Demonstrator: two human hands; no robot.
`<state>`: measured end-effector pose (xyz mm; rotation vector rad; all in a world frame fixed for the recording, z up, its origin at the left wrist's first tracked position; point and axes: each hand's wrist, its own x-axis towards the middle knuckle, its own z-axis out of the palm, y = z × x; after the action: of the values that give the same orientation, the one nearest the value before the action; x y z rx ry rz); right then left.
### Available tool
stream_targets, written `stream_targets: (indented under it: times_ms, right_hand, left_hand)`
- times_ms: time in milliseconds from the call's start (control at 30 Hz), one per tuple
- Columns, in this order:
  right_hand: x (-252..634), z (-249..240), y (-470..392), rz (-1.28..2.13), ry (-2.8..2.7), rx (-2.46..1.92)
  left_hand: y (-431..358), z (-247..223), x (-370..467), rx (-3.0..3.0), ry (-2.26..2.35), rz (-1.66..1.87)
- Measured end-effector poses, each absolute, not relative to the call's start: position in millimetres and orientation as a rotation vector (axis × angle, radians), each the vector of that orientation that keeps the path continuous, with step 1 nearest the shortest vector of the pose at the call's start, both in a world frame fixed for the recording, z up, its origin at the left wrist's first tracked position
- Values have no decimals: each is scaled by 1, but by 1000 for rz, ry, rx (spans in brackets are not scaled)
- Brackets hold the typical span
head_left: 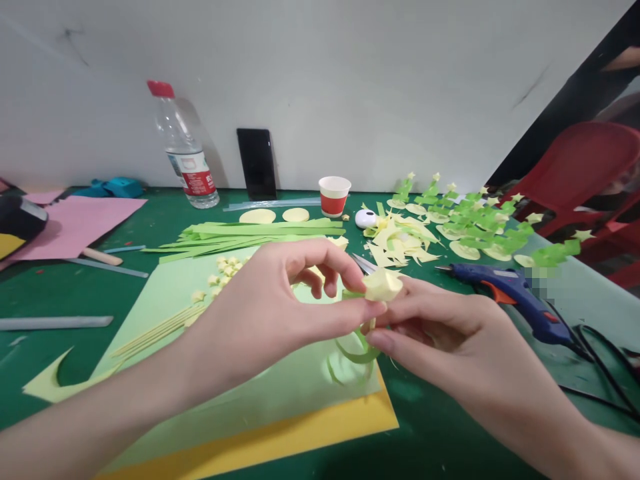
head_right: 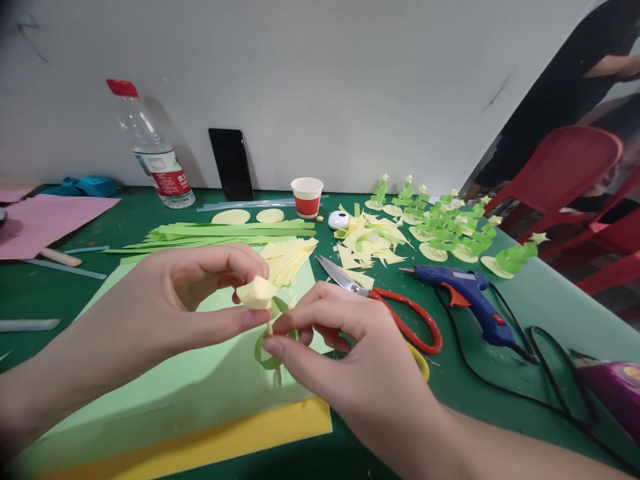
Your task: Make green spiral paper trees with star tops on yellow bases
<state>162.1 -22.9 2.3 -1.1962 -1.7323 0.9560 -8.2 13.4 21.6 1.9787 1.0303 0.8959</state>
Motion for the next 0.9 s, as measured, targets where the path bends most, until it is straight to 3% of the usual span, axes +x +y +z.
stream_targets:
  times_ms: [900]
  right_hand:
    - [158,6,-20,916,-1658,-1198]
  left_hand:
    - [13,14,-8,2094,1021,1000]
